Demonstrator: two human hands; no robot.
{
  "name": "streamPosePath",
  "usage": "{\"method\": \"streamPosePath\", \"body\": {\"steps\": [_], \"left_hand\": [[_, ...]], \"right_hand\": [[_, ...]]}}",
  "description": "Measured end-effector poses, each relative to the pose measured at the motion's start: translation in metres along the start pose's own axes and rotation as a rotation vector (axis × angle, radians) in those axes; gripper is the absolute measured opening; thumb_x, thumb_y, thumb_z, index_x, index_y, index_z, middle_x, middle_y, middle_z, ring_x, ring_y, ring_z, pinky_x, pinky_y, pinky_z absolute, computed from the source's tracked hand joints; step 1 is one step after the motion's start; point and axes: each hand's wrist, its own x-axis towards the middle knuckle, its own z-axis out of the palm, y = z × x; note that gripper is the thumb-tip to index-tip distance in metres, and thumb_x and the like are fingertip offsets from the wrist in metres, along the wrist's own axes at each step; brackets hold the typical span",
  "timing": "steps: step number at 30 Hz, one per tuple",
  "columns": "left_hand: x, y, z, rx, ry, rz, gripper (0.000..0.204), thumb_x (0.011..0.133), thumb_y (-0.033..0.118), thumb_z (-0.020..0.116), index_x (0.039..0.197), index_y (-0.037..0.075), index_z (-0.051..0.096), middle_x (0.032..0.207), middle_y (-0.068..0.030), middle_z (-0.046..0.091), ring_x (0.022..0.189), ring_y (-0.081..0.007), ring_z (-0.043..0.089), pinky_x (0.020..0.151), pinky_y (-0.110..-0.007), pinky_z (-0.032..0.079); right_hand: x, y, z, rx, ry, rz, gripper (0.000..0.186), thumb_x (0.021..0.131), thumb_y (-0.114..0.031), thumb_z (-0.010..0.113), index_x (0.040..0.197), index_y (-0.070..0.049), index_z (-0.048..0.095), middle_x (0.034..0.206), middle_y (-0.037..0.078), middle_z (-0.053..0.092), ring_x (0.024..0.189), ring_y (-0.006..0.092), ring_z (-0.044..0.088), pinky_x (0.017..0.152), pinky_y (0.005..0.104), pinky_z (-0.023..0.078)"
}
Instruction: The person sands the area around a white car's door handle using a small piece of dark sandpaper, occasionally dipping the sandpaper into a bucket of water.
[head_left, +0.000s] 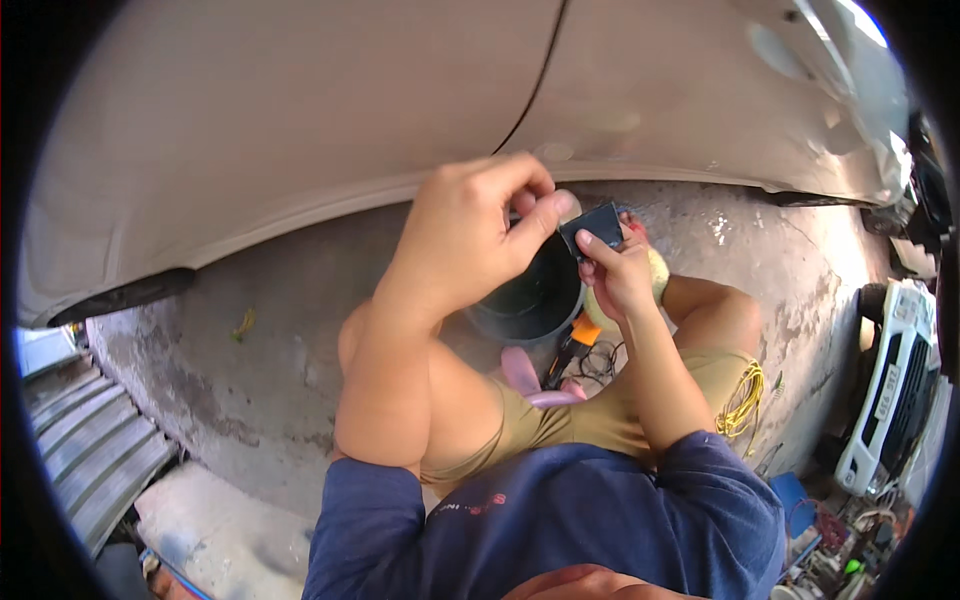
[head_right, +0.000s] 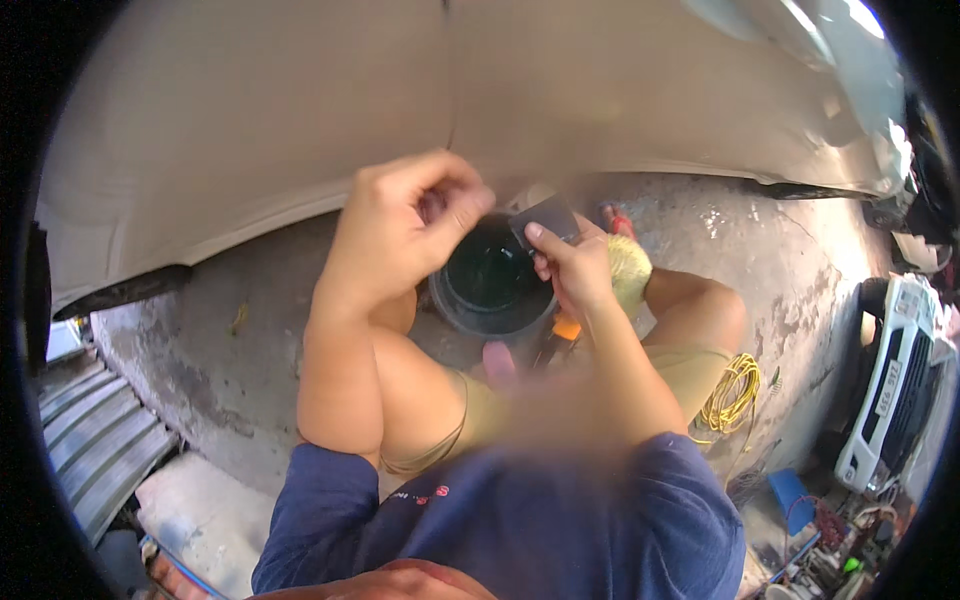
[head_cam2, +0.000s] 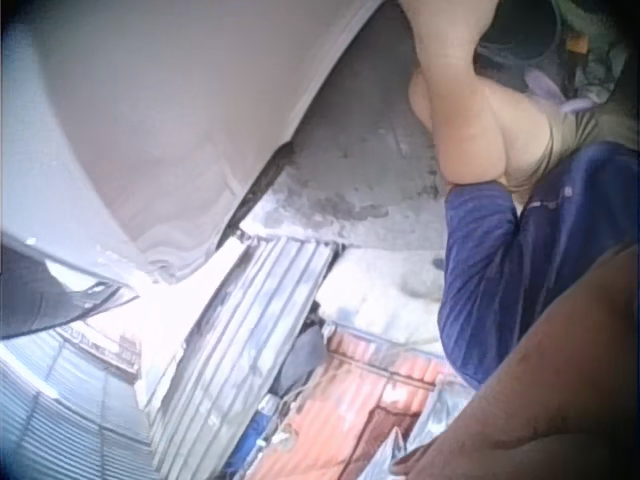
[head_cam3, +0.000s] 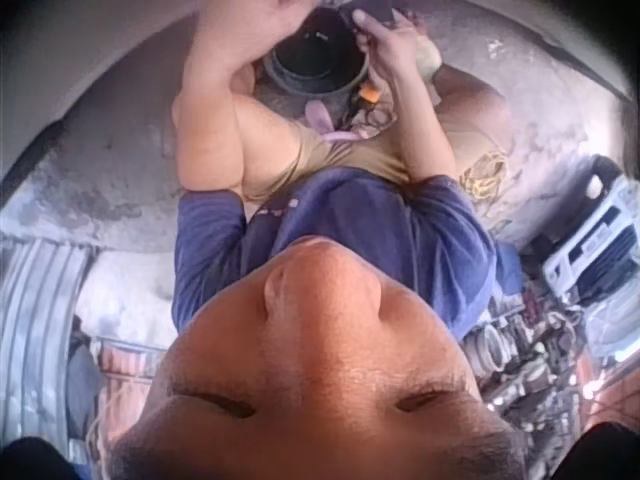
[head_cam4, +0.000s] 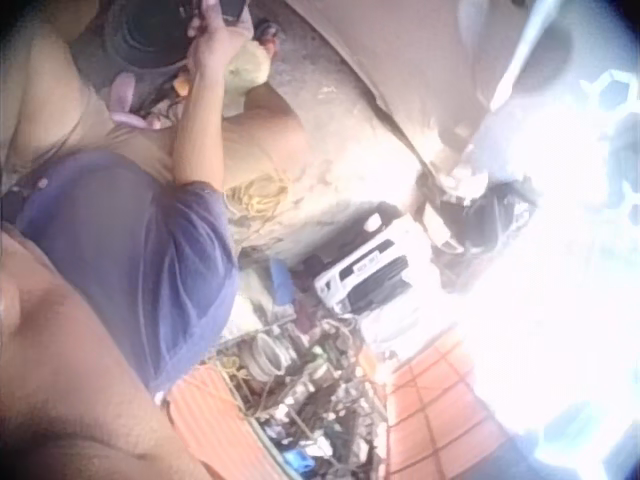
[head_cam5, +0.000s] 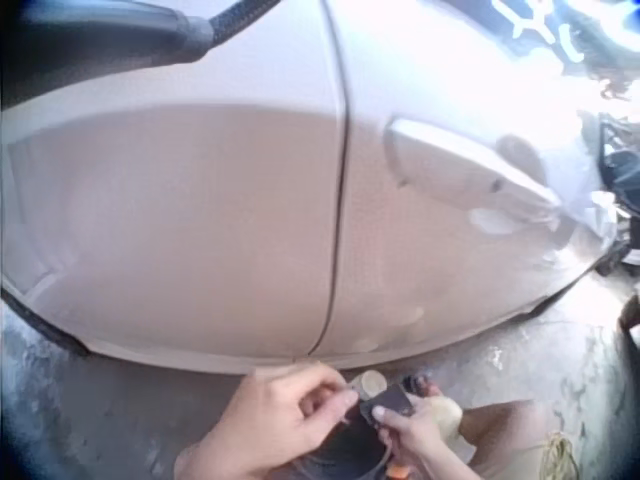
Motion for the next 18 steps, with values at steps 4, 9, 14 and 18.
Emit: {"method": "streamPosePath", "body": {"steps": [4, 9, 14, 18], "left_hand": [[0.005, 0.017, 0.015, -0.069, -0.185, 0.041, 0.02, 0.09, 0.018, 0.076, 0.092, -0.001, 0.071, 0.076, -0.0093, 0.072, 0.059, -0.0131, 0.058, 0.057, -0.028, 0.048], [0.011, 0.038, 0.018, -0.187, -0.223, -0.065, 0.022, 0.097, 0.019, 0.071, 0.09, -0.002, 0.068, 0.069, -0.0005, 0.059, 0.059, -0.006, 0.051, 0.053, -0.026, 0.042], [0.011, 0.031, 0.031, -0.604, -0.276, -0.28, 0.022, 0.101, 0.02, 0.068, 0.088, 0.002, 0.066, 0.068, 0.0031, 0.056, 0.057, -0.0048, 0.048, 0.05, -0.022, 0.037], [0.018, 0.027, 0.033, -1.035, -0.306, -0.37, 0.022, 0.101, 0.018, 0.068, 0.085, 0.003, 0.064, 0.067, 0.0026, 0.056, 0.052, -0.0054, 0.046, 0.047, -0.021, 0.035]], "right_hand": [[-0.028, -0.046, 0.015, 0.056, -0.12, -0.16, 0.022, 0.09, -0.008, 0.08, 0.107, -0.002, 0.068, 0.08, 0.003, 0.069, 0.056, 0.0081, 0.058, 0.049, 0.0214, 0.044], [-0.048, -0.065, 0.02, -0.14, -0.09, -0.512, 0.062, 0.081, -0.021, 0.091, 0.13, -0.001, 0.059, 0.105, 0.009, 0.068, 0.079, 0.013, 0.065, 0.063, 0.027, 0.053], [-0.036, -0.092, 0.012, -1.054, 0.013, -1.512, 0.066, 0.065, -0.025, 0.094, 0.123, -0.008, 0.069, 0.137, 0.018, 0.057, 0.124, 0.037, 0.056, 0.095, 0.0473, 0.053], [-0.023, -0.117, 0.013, -1.239, 0.019, -1.766, 0.048, 0.057, -0.006, 0.081, 0.105, -0.007, 0.077, 0.115, 0.013, 0.071, 0.104, 0.0379, 0.067, 0.085, 0.0463, 0.057]]}}
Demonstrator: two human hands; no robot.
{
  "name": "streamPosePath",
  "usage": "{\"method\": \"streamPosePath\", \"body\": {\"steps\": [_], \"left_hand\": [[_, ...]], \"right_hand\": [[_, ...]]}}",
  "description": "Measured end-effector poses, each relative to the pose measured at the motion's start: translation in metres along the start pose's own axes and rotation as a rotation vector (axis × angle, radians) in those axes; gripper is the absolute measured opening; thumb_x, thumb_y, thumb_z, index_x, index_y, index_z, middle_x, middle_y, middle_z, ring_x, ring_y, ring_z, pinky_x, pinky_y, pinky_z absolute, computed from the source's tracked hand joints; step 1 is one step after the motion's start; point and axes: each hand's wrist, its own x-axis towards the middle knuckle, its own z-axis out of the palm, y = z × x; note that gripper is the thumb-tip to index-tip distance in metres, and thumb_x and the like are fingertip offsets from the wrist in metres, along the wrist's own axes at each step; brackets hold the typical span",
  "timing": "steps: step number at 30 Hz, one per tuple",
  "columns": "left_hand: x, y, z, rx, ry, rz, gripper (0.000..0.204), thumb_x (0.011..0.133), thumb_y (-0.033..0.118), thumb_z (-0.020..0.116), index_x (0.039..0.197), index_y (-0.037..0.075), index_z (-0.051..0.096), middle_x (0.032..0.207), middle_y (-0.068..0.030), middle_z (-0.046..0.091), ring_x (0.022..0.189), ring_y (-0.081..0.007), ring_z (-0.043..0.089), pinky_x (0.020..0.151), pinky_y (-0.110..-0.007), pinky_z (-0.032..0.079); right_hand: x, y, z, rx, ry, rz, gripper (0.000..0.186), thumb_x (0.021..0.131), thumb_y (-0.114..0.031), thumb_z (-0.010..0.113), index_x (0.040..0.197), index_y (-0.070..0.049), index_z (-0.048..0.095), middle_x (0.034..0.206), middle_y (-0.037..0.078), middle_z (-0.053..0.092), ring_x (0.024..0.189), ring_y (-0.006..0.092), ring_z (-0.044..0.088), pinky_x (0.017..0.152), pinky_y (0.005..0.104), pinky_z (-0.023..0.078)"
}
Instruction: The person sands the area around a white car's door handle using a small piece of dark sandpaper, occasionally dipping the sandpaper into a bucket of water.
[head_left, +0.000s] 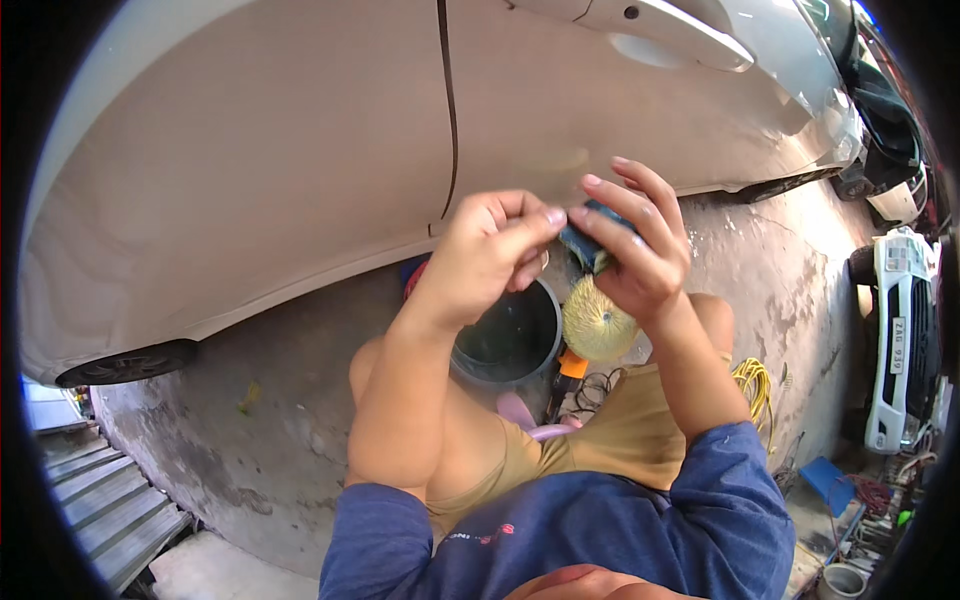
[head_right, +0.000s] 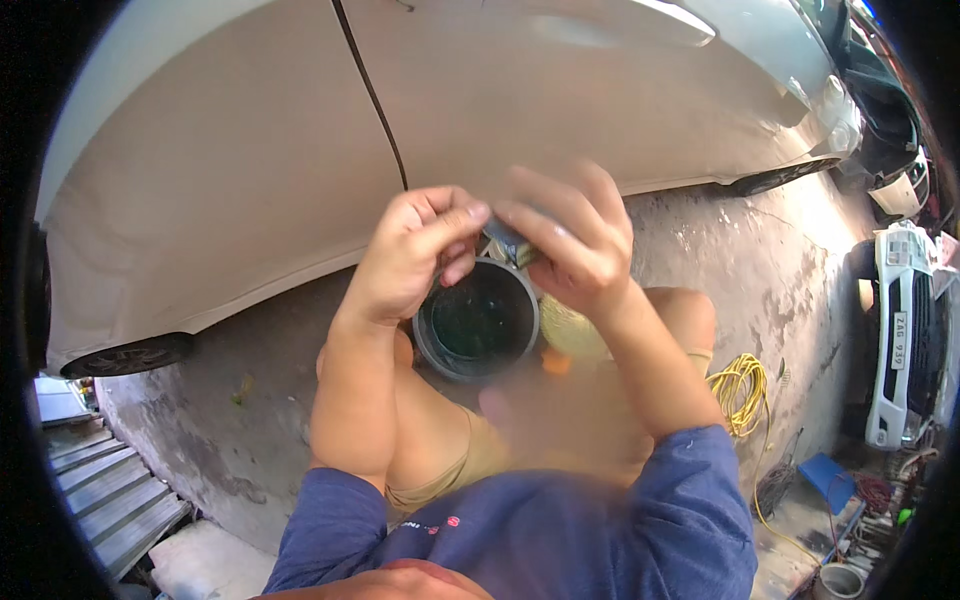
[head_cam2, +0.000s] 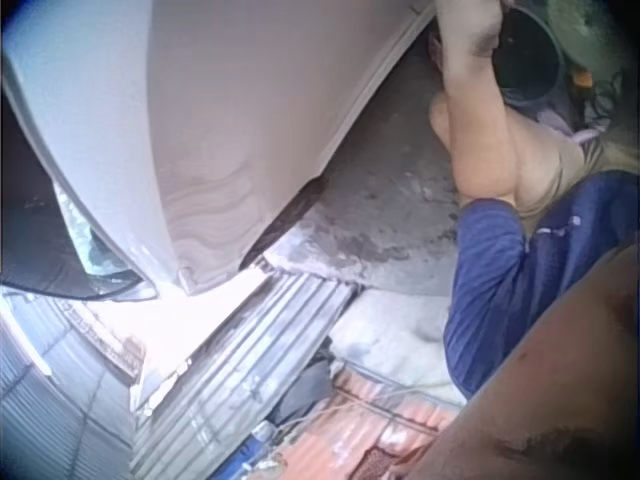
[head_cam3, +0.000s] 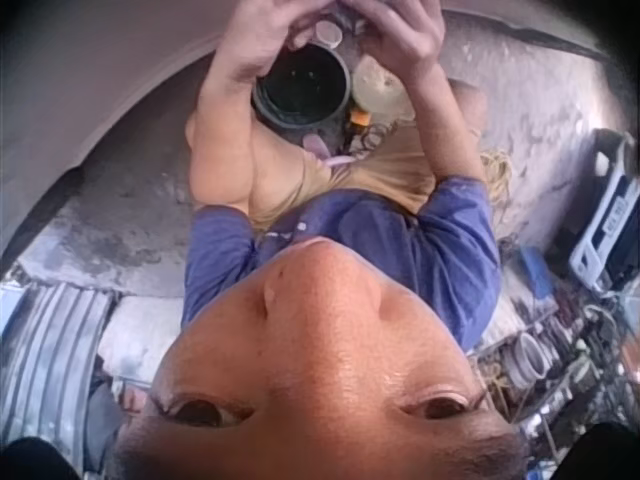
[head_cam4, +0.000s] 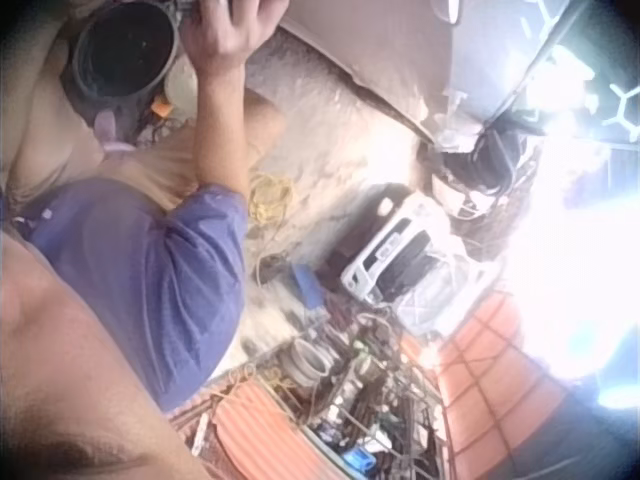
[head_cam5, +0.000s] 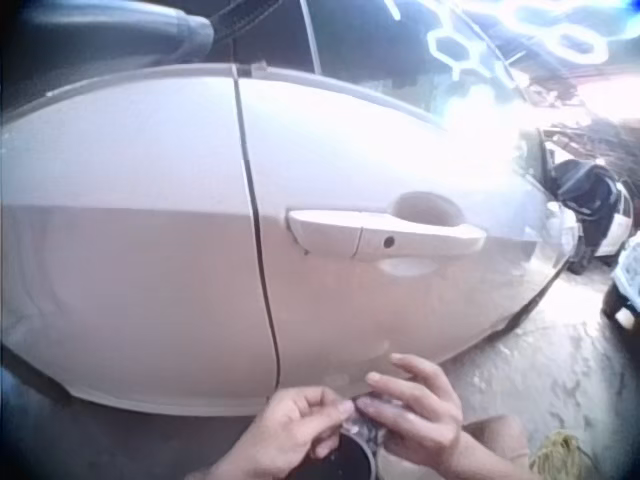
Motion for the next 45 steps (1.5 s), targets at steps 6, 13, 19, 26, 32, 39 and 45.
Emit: {"method": "streamPosePath", "body": {"steps": [6, 13, 19, 26, 32, 39, 45], "left_hand": [[0.008, 0.019, 0.014, 0.343, 0.369, 0.606, 0.017, 0.096, 0.017, 0.076, 0.089, 0.004, 0.067, 0.07, 0.0051, 0.059, 0.06, -0.0038, 0.05, 0.054, -0.021, 0.039], [0.034, 0.102, 0.03, 1.011, 0.417, 1.439, 0.019, 0.098, 0.015, 0.069, 0.088, -0.001, 0.069, 0.079, -0.0085, 0.07, 0.069, -0.0131, 0.065, 0.064, -0.024, 0.05], [0.068, 0.099, 0.017, 0.903, 0.555, 1.631, 0.019, 0.1, 0.012, 0.065, 0.083, 0.004, 0.066, 0.063, 0.0018, 0.056, 0.055, -0.0038, 0.044, 0.053, -0.019, 0.035], [0.075, 0.074, 0.047, 0.709, 0.736, 1.559, 0.02, 0.099, 0.014, 0.068, 0.082, 0.003, 0.065, 0.063, 0.0005, 0.058, 0.053, -0.0049, 0.047, 0.051, -0.019, 0.036], [0.071, 0.046, 0.04, 0.6, 0.608, 1.075, 0.022, 0.099, 0.012, 0.07, 0.085, -0.004, 0.069, 0.071, -0.0013, 0.065, 0.06, -0.0033, 0.055, 0.055, -0.018, 0.04], [0.075, 0.038, 0.054, 0.324, 0.452, 0.881, 0.025, 0.1, 0.015, 0.068, 0.092, -0.008, 0.071, 0.08, -0.0072, 0.072, 0.068, -0.0076, 0.063, 0.062, -0.021, 0.051], [0.072, 0.04, 0.047, 0.307, 0.414, 0.905, 0.027, 0.102, 0.017, 0.065, 0.091, -0.008, 0.072, 0.077, -0.0071, 0.071, 0.064, -0.009, 0.061, 0.06, -0.022, 0.049]], "right_hand": [[0.038, 0.031, 0.017, -0.042, 0.158, -0.027, 0.038, 0.07, 0.012, 0.074, 0.106, 0.0, 0.077, 0.093, 0.016, 0.074, 0.081, 0.0272, 0.074, 0.069, 0.0344, 0.06], [0.081, 0.081, 0.031, -0.197, 0.443, -0.131, 0.026, 0.072, 0.007, 0.078, 0.097, 0.002, 0.076, 0.085, 0.013, 0.067, 0.068, 0.0233, 0.067, 0.059, 0.0314, 0.053], [0.098, 0.072, 0.036, -0.141, 0.516, -0.253, 0.028, 0.069, 0.006, 0.081, 0.096, 0.005, 0.075, 0.081, 0.013, 0.066, 0.067, 0.0224, 0.067, 0.056, 0.0306, 0.052], [0.099, 0.081, 0.032, -0.242, 0.478, -0.355, 0.028, 0.066, 0.006, 0.082, 0.093, 0.003, 0.076, 0.081, 0.011, 0.068, 0.069, 0.0234, 0.068, 0.058, 0.0321, 0.054], [0.108, 0.073, 0.03, -0.169, 0.519, -0.393, 0.03, 0.061, 0.006, 0.08, 0.091, 0.002, 0.076, 0.08, 0.01, 0.067, 0.069, 0.0242, 0.068, 0.059, 0.0329, 0.054], [0.107, 0.064, 0.02, -0.361, 0.381, -0.374, 0.03, 0.059, 0.006, 0.078, 0.089, 0.003, 0.077, 0.08, 0.01, 0.067, 0.074, 0.0259, 0.064, 0.062, 0.0344, 0.051], [0.113, 0.064, 0.026, -0.24, 0.433, -0.375, 0.029, 0.058, 0.004, 0.078, 0.087, 0.002, 0.077, 0.079, 0.009, 0.065, 0.072, 0.0247, 0.062, 0.061, 0.0342, 0.05]]}}
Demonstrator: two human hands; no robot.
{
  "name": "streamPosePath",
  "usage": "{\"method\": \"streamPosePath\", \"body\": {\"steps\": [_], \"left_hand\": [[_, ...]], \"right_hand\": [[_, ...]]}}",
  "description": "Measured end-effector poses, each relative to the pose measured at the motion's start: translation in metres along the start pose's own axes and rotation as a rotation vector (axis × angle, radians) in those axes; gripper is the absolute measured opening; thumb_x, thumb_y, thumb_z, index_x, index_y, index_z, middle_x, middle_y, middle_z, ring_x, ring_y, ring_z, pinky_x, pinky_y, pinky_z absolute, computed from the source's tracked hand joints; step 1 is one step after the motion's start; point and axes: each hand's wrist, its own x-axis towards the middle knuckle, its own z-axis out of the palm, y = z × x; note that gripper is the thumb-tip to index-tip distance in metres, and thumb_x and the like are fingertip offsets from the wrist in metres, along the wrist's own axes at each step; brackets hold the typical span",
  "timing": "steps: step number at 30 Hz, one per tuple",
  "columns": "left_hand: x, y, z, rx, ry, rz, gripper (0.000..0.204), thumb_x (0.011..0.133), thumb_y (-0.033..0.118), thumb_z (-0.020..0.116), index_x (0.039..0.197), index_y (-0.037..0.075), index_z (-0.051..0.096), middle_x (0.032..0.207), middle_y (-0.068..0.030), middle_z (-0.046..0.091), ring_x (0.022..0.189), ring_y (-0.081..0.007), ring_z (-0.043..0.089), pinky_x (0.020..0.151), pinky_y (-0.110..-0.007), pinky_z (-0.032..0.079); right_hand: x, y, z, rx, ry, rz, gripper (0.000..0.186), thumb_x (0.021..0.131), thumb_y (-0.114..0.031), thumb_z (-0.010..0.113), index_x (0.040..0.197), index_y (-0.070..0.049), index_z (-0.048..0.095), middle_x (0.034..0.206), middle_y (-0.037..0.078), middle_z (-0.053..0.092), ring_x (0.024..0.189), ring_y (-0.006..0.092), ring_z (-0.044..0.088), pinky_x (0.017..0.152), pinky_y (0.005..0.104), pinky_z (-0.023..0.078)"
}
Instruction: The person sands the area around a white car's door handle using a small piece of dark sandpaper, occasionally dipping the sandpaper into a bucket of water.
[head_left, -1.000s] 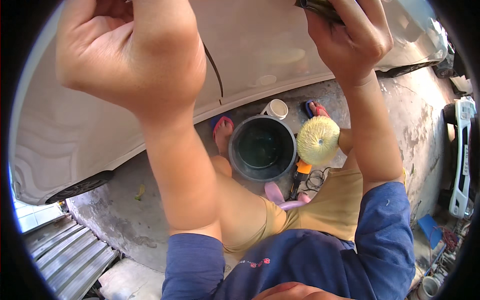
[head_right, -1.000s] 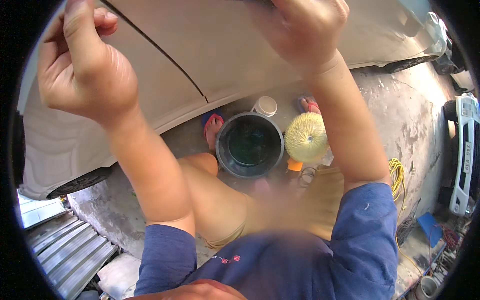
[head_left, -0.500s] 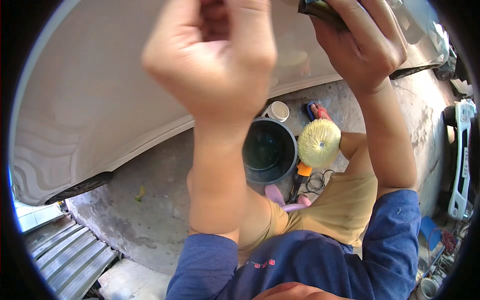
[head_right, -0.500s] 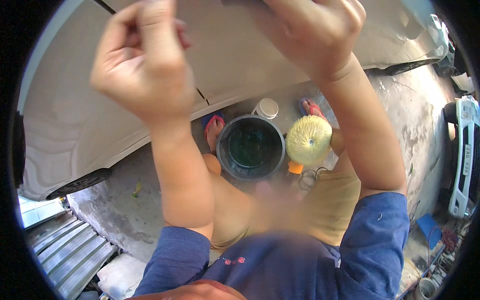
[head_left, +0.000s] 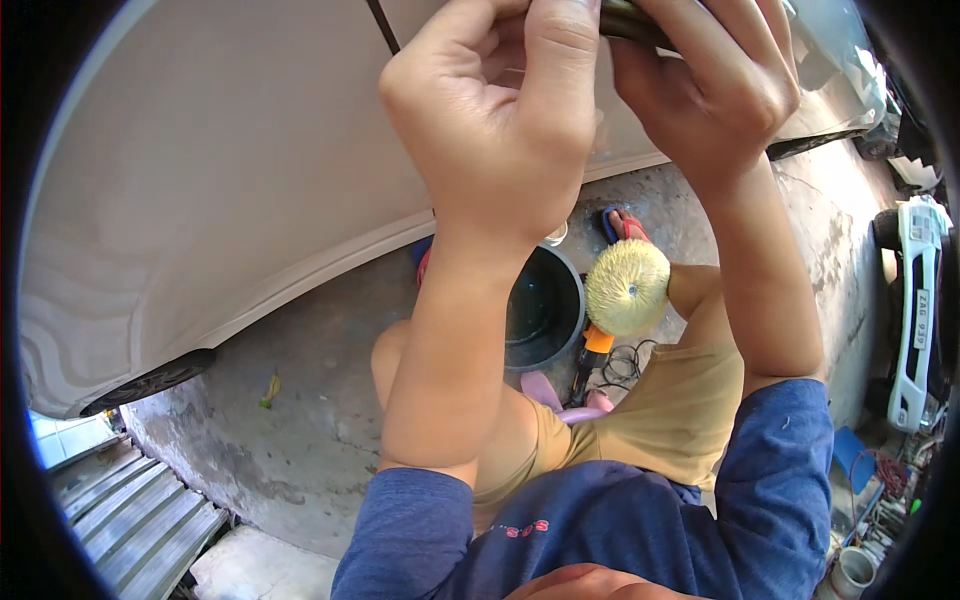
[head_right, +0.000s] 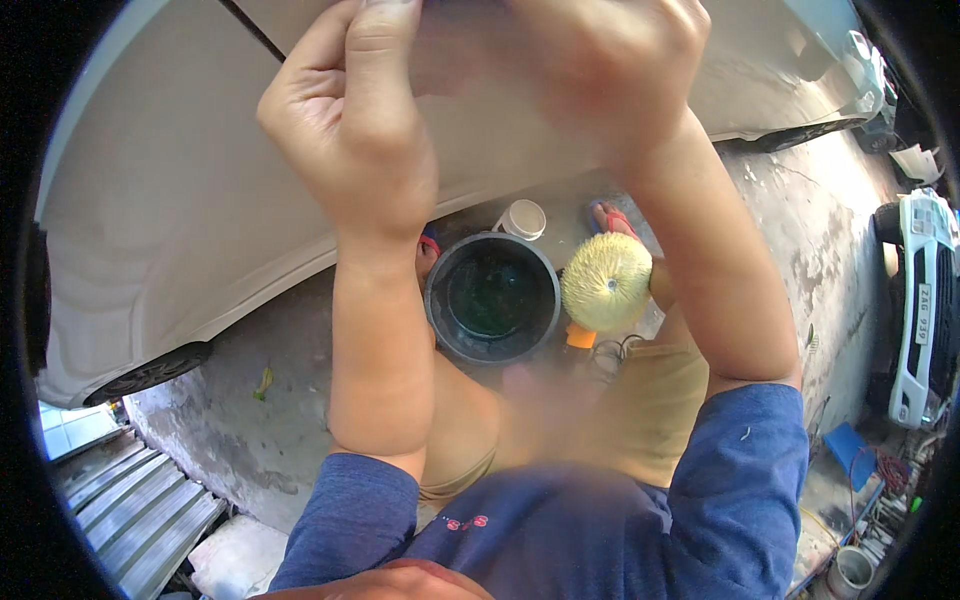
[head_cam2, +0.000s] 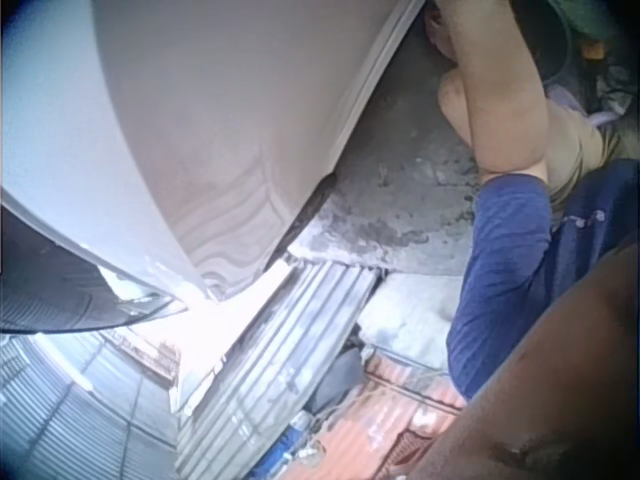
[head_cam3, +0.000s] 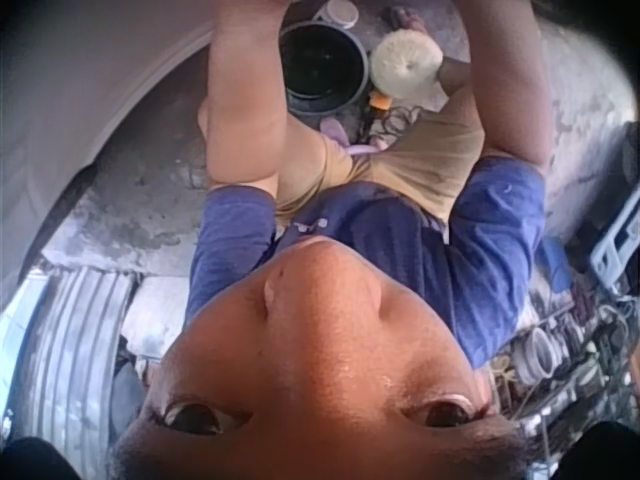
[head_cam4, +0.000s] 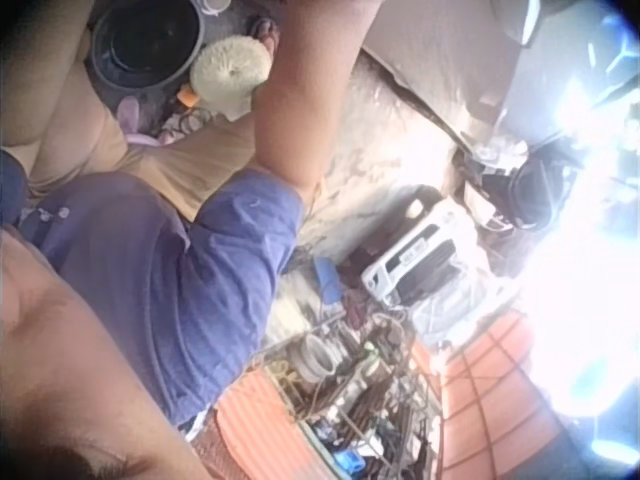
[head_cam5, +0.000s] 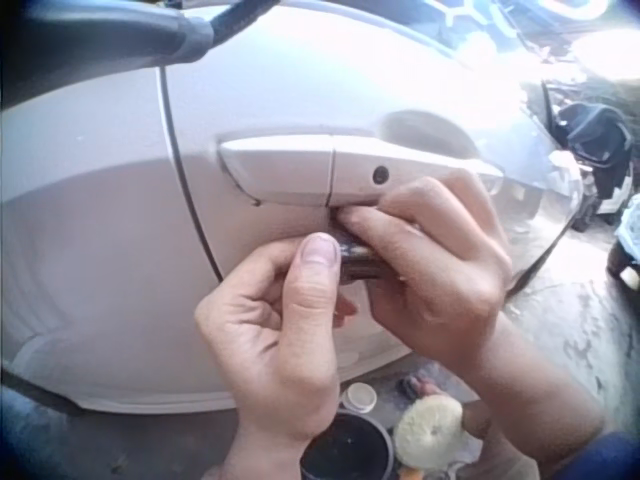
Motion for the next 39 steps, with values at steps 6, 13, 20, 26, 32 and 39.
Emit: {"method": "streamPosePath", "body": {"steps": [6, 13, 20, 26, 32, 39], "left_hand": [[0.0, 0.002, 0.009, 0.021, 0.104, 0.034, 0.037, 0.105, 0.023, 0.059, 0.09, -0.008, 0.071, 0.073, -0.0096, 0.069, 0.059, -0.0116, 0.061, 0.055, -0.025, 0.049], [-0.001, 0.015, 0.005, 0.042, 0.249, -0.039, 0.049, 0.106, 0.034, 0.054, 0.087, -0.008, 0.07, 0.066, -0.0126, 0.066, 0.054, -0.0169, 0.061, 0.053, -0.028, 0.051], [0.001, -0.002, -0.003, 0.199, 0.33, 0.016, 0.062, 0.107, 0.041, 0.04, 0.081, -0.005, 0.072, 0.057, -0.0106, 0.063, 0.048, -0.0177, 0.06, 0.053, -0.024, 0.045], [0.0, -0.004, -0.011, 0.149, 0.334, 0.009, 0.06, 0.108, 0.039, 0.042, 0.08, -0.005, 0.072, 0.059, -0.0097, 0.065, 0.05, -0.017, 0.061, 0.052, -0.025, 0.044], [-0.002, -0.006, -0.01, 0.187, 0.351, 0.039, 0.058, 0.11, 0.039, 0.041, 0.087, -0.005, 0.072, 0.067, -0.0082, 0.068, 0.059, -0.014, 0.063, 0.057, -0.025, 0.045], [-0.003, -0.01, -0.006, 0.035, 0.381, 0.186, 0.053, 0.111, 0.034, 0.04, 0.094, -0.005, 0.071, 0.082, -0.0058, 0.071, 0.074, -0.0111, 0.064, 0.065, -0.024, 0.046]], "right_hand": [[-0.009, 0.013, 0.001, -0.037, -0.075, 0.002, 0.028, 0.059, 0.006, 0.078, 0.086, 0.002, 0.075, 0.077, 0.009, 0.063, 0.07, 0.0263, 0.063, 0.06, 0.0358, 0.05], [0.005, -0.001, 0.001, -0.026, -0.072, 0.02, 0.027, 0.059, 0.005, 0.077, 0.086, 0.003, 0.075, 0.077, 0.01, 0.063, 0.069, 0.0264, 0.064, 0.06, 0.0354, 0.05], [-0.006, -0.008, 0.017, 0.415, 0.285, 0.357, 0.029, 0.059, 0.005, 0.078, 0.087, 0.002, 0.074, 0.077, 0.01, 0.063, 0.07, 0.0275, 0.065, 0.061, 0.036, 0.051], [0.019, -0.017, 0.006, 0.052, -0.132, 0.087, 0.027, 0.061, 0.007, 0.078, 0.088, 0.004, 0.074, 0.078, 0.012, 0.065, 0.068, 0.0274, 0.066, 0.06, 0.0351, 0.053], [0.02, -0.019, 0.002, -0.001, -0.159, 0.143, 0.029, 0.059, 0.004, 0.082, 0.087, 0.005, 0.073, 0.077, 0.012, 0.064, 0.066, 0.0257, 0.066, 0.058, 0.0341, 0.052], [0.035, -0.035, 0.016, 0.079, -0.117, 0.195, 0.028, 0.061, 0.004, 0.081, 0.087, 0.004, 0.072, 0.077, 0.012, 0.063, 0.064, 0.0238, 0.065, 0.054, 0.0326, 0.051]]}}
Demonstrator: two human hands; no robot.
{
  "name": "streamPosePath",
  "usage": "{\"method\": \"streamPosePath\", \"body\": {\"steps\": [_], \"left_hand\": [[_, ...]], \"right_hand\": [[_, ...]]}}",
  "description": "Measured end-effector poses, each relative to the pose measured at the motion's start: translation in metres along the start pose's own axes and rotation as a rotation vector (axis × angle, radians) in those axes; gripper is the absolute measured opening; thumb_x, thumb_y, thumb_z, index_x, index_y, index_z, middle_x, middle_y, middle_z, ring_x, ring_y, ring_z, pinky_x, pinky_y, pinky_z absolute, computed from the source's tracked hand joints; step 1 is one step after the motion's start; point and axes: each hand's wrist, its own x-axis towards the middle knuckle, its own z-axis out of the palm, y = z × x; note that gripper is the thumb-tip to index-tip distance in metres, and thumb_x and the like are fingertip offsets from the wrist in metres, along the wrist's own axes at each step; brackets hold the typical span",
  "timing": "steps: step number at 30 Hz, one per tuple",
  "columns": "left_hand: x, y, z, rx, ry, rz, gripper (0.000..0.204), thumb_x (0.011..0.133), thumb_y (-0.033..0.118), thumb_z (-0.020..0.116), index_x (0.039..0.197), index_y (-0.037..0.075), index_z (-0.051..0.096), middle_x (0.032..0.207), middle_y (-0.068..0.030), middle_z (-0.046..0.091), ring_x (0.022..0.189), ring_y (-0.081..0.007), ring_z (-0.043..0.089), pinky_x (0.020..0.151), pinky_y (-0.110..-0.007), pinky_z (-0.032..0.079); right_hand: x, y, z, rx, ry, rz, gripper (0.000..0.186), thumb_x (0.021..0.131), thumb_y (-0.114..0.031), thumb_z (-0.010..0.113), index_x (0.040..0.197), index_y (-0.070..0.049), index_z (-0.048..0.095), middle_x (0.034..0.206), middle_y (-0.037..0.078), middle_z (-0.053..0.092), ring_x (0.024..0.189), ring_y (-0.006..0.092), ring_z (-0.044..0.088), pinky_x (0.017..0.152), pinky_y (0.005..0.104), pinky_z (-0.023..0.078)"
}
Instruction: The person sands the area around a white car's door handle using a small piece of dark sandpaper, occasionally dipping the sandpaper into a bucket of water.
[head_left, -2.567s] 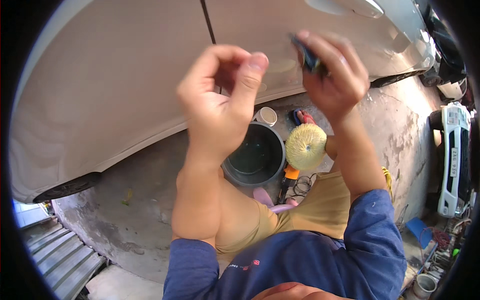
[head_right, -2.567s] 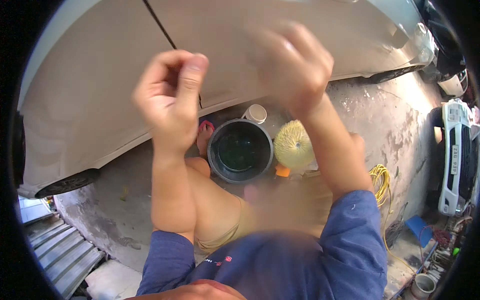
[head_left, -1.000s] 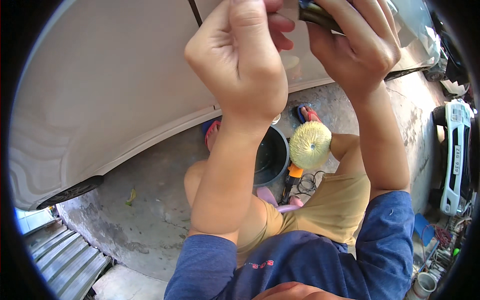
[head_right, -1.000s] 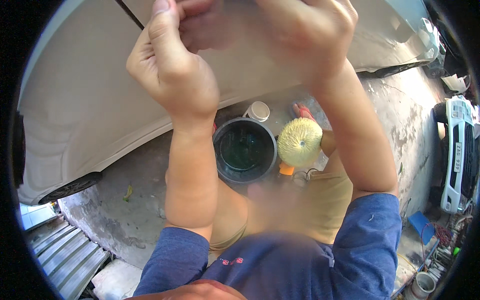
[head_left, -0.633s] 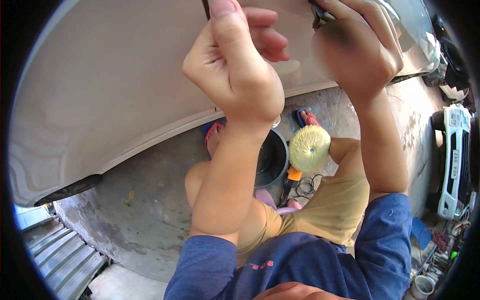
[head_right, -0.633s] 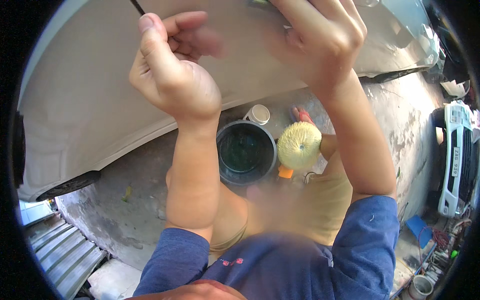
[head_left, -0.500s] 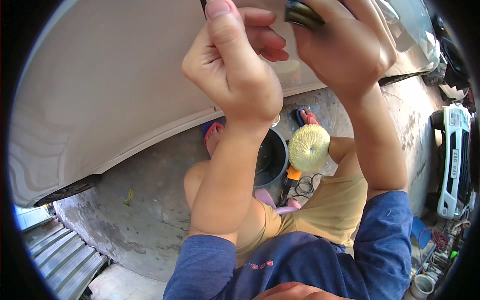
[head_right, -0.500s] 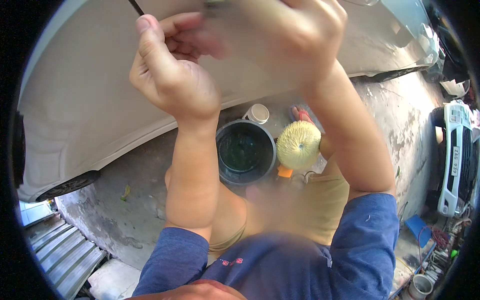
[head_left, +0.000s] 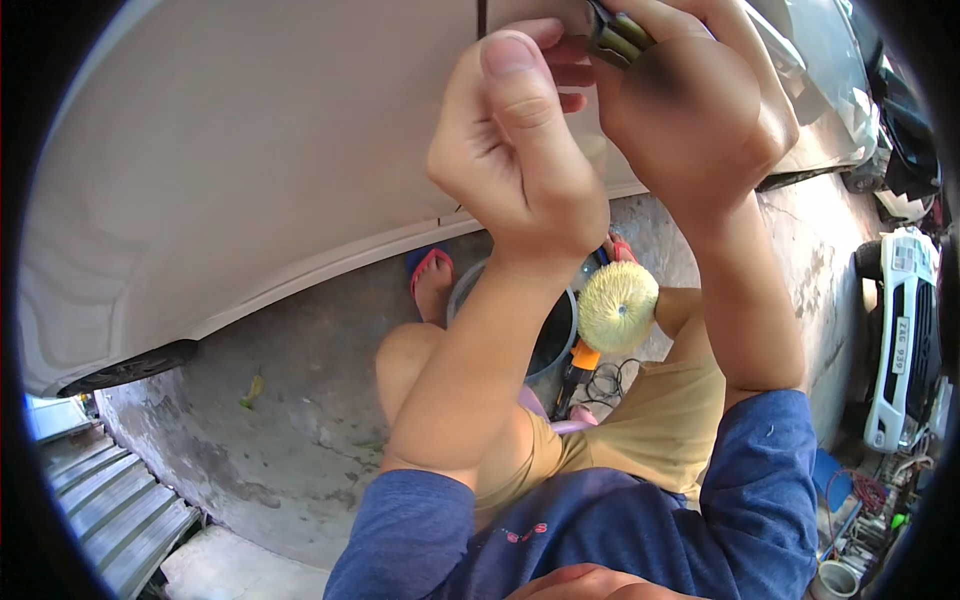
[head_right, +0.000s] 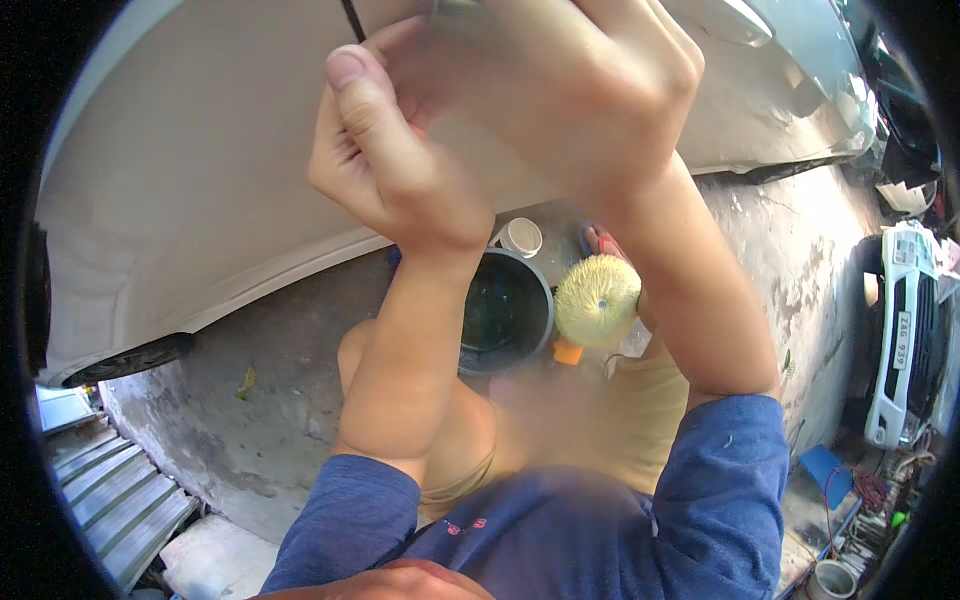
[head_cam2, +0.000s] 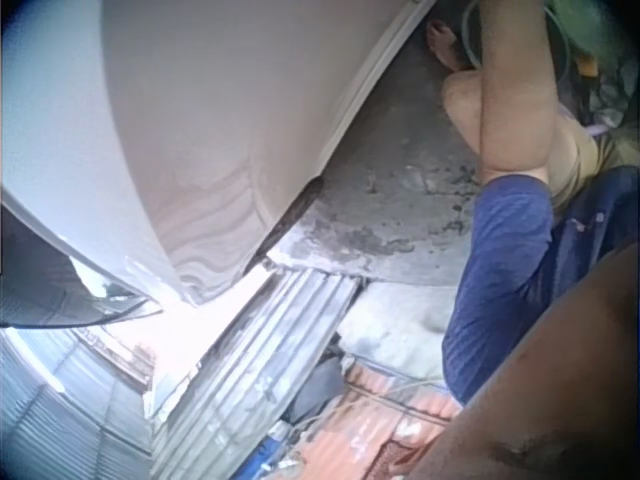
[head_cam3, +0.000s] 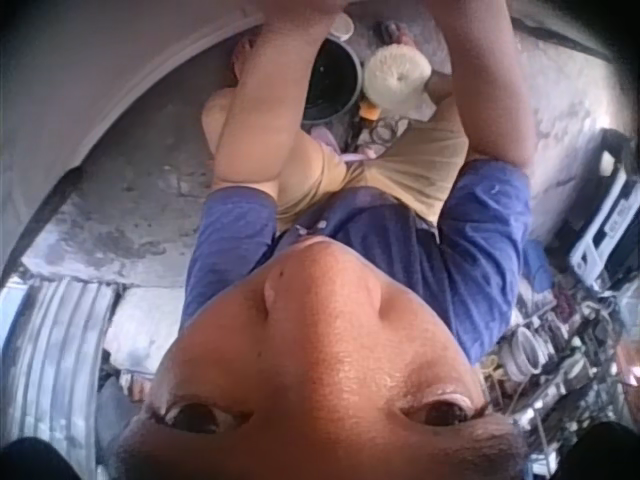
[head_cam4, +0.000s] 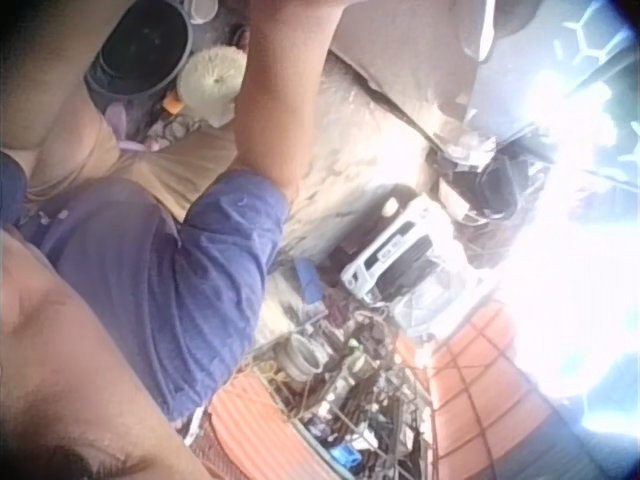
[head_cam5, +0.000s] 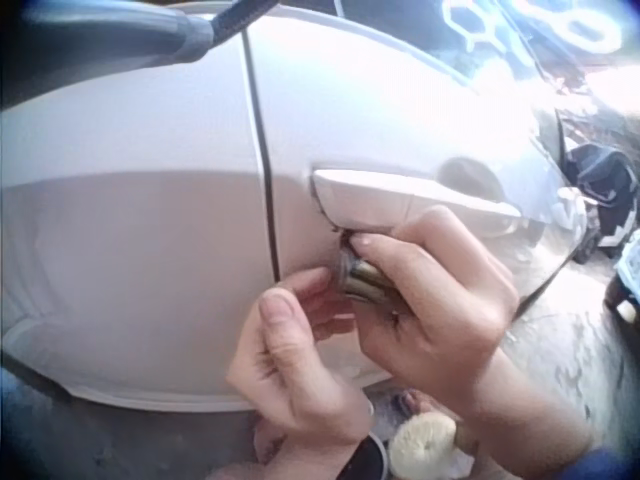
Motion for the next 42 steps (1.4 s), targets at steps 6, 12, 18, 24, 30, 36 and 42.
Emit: {"method": "streamPosePath", "body": {"steps": [6, 12, 18, 24, 30, 36, 42], "left_hand": [[0.0, 0.008, -0.005, 0.011, -0.048, -0.015, 0.051, 0.112, 0.032, 0.041, 0.097, -0.006, 0.071, 0.085, -0.0068, 0.071, 0.08, -0.013, 0.066, 0.072, -0.027, 0.051], [0.002, 0.003, -0.011, -0.229, -0.121, -0.041, 0.032, 0.104, 0.024, 0.063, 0.107, -0.008, 0.068, 0.093, -0.0114, 0.074, 0.085, -0.0141, 0.069, 0.073, -0.026, 0.055], [-0.01, 0.015, -0.012, -0.29, -0.248, -0.087, 0.049, 0.091, 0.02, 0.08, 0.125, -0.011, 0.062, 0.109, -0.0157, 0.071, 0.093, -0.0176, 0.069, 0.083, -0.029, 0.057], [0.0, 0.028, -0.009, -0.365, -0.086, -0.254, 0.02, 0.097, 0.005, 0.07, 0.111, -0.008, 0.064, 0.088, -0.0032, 0.066, 0.075, -0.0066, 0.06, 0.065, -0.022, 0.051], [0.001, 0.012, -0.013, -0.194, -0.078, -0.095, 0.015, 0.094, 0.005, 0.072, 0.105, -0.004, 0.067, 0.08, 0.0001, 0.064, 0.072, -0.0043, 0.058, 0.062, -0.022, 0.047], [0.019, -0.009, -0.001, 0.089, 0.03, 0.28, 0.013, 0.084, 0.007, 0.077, 0.091, 0.0, 0.069, 0.072, -0.0059, 0.065, 0.059, -0.0154, 0.062, 0.056, -0.029, 0.049], [0.026, -0.003, 0.009, 0.183, 0.075, 0.396, 0.012, 0.084, 0.008, 0.077, 0.086, 0.001, 0.067, 0.071, -0.0106, 0.067, 0.058, -0.0274, 0.065, 0.054, -0.033, 0.051]], "right_hand": [[0.004, -0.004, 0.005, 0.031, 0.018, 0.014, 0.029, 0.061, 0.006, 0.079, 0.089, 0.004, 0.072, 0.076, 0.012, 0.061, 0.062, 0.0239, 0.064, 0.054, 0.0327, 0.05], [0.004, -0.012, -0.001, 0.011, -0.05, 0.073, 0.031, 0.068, 0.003, 0.081, 0.098, 0.0, 0.075, 0.082, 0.01, 0.066, 0.069, 0.0227, 0.066, 0.063, 0.0303, 0.052], [-0.013, -0.032, -0.017, 0.055, -0.18, 0.186, 0.047, 0.074, 0.0, 0.077, 0.121, 0.001, 0.074, 0.102, 0.013, 0.067, 0.083, 0.0216, 0.067, 0.073, 0.0303, 0.055], [0.007, -0.007, -0.053, 0.303, -0.535, 0.277, 0.052, 0.075, 0.0, 0.076, 0.126, 0.002, 0.069, 0.112, 0.014, 0.067, 0.097, 0.0239, 0.064, 0.077, 0.031, 0.05], [0.032, 0.013, 0.004, -0.313, -0.05, 0.109, 0.038, 0.073, -0.005, 0.087, 0.106, 0.001, 0.068, 0.089, 0.01, 0.065, 0.081, 0.0239, 0.065, 0.074, 0.0296, 0.051], [0.02, 0.038, -0.017, -0.031, -0.335, 0.213, 0.042, 0.078, -0.011, 0.091, 0.111, -0.001, 0.068, 0.108, 0.008, 0.067, 0.1, 0.0195, 0.066, 0.088, 0.0369, 0.054], [0.014, 0.038, -0.026, 0.017, -0.291, 0.147, 0.042, 0.083, -0.009, 0.088, 0.116, 0.0, 0.064, 0.109, 0.007, 0.066, 0.097, 0.0148, 0.064, 0.089, 0.0322, 0.054]]}}
